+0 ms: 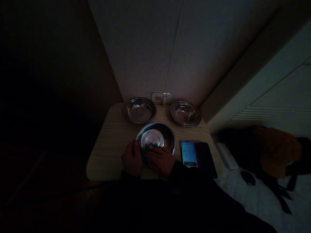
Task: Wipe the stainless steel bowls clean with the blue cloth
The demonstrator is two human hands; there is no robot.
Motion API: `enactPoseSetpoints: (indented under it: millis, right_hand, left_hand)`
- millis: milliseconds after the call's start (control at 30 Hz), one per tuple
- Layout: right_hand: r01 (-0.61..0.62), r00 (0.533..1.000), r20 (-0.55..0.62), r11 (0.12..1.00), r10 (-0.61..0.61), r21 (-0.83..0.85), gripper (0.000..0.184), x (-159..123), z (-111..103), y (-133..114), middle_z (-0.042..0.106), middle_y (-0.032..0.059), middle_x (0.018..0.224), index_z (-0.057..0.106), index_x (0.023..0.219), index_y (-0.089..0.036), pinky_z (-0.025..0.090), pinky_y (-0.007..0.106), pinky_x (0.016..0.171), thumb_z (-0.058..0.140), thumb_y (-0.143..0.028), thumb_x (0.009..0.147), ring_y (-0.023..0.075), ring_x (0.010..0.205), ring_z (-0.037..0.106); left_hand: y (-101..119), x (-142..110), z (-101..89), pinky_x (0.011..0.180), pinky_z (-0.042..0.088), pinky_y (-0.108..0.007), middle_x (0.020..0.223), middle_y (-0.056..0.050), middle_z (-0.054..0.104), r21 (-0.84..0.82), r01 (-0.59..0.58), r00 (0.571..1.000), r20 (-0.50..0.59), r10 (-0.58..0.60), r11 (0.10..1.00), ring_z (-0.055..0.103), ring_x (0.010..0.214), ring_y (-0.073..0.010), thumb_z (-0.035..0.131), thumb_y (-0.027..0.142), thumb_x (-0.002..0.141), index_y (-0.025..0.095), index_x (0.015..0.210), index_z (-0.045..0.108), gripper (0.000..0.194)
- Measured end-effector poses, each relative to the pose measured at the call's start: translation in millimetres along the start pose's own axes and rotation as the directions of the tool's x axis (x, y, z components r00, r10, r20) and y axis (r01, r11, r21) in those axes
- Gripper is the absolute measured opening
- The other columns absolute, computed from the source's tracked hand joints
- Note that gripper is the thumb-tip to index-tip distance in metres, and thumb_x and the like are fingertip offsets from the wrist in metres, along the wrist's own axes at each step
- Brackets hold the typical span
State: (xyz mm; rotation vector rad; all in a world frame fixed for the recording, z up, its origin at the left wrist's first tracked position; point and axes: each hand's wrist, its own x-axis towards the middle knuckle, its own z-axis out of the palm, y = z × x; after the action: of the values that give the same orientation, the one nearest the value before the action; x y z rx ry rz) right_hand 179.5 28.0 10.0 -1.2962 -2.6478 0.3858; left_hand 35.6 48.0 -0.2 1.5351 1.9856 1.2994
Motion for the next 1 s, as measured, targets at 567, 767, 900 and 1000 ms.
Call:
enactPoseSetpoints:
  millis: [567, 767, 900, 1000]
  right_hand:
    - [0.058, 0.998, 0.005, 0.998, -0.058, -0.014, 0.031, 10, -4, -1, 0.057, 0.0032, 0.121, 0.051, 0.116, -0.022, 0.033, 0.037, 0.084, 0.043, -0.026, 0.087, 0.0193, 0.108, 0.046]
    - [0.022, 0.998, 0.062, 0.996, -0.017, -0.083, 0.027, -6, -8, 17, 0.064, 0.0046, 0.106, 0.056, 0.109, -0.022, 0.032, 0.039, 0.083, 0.047, -0.024, 0.084, 0.0215, 0.102, 0.049]
    - [0.044, 0.999, 0.029, 0.997, -0.042, -0.067, 0.030, 6, -9, 6, 0.060, 0.0049, 0.115, 0.052, 0.114, -0.020, 0.033, 0.037, 0.083, 0.043, -0.024, 0.086, 0.0204, 0.103, 0.048]
    - [0.045, 0.999, 0.023, 0.998, -0.044, -0.047, 0.031, 12, -10, -1, 0.059, 0.0056, 0.116, 0.051, 0.115, -0.020, 0.033, 0.036, 0.083, 0.042, -0.027, 0.086, 0.0198, 0.103, 0.048]
  left_hand:
    - [-4, 3, -5.1, 0.063, 0.045, -0.023, 0.079, -0.007, 0.067, 0.032, 0.024, 0.999, -0.033, -0.023, 0.999, 0.061, 0.071, -0.0143, 0.043, 0.032, 0.082, 0.016, 0.084, 0.063, 0.025]
    - [-5, 2, -4.0, 0.064, 0.045, -0.024, 0.081, -0.007, 0.068, 0.000, 0.073, 0.997, -0.018, -0.073, 0.997, 0.061, 0.073, -0.0151, 0.041, 0.033, 0.083, 0.016, 0.085, 0.063, 0.028]
    - [-1, 1, -0.9, 0.062, 0.045, -0.023, 0.077, -0.006, 0.067, -0.008, 0.069, 0.997, -0.016, -0.069, 0.998, 0.061, 0.069, -0.0145, 0.041, 0.035, 0.083, 0.015, 0.083, 0.062, 0.029]
    - [-1, 2, -3.6, 0.063, 0.044, -0.023, 0.078, -0.007, 0.067, 0.028, 0.043, 0.999, -0.021, -0.043, 0.999, 0.061, 0.070, -0.0147, 0.041, 0.034, 0.082, 0.015, 0.083, 0.062, 0.028]
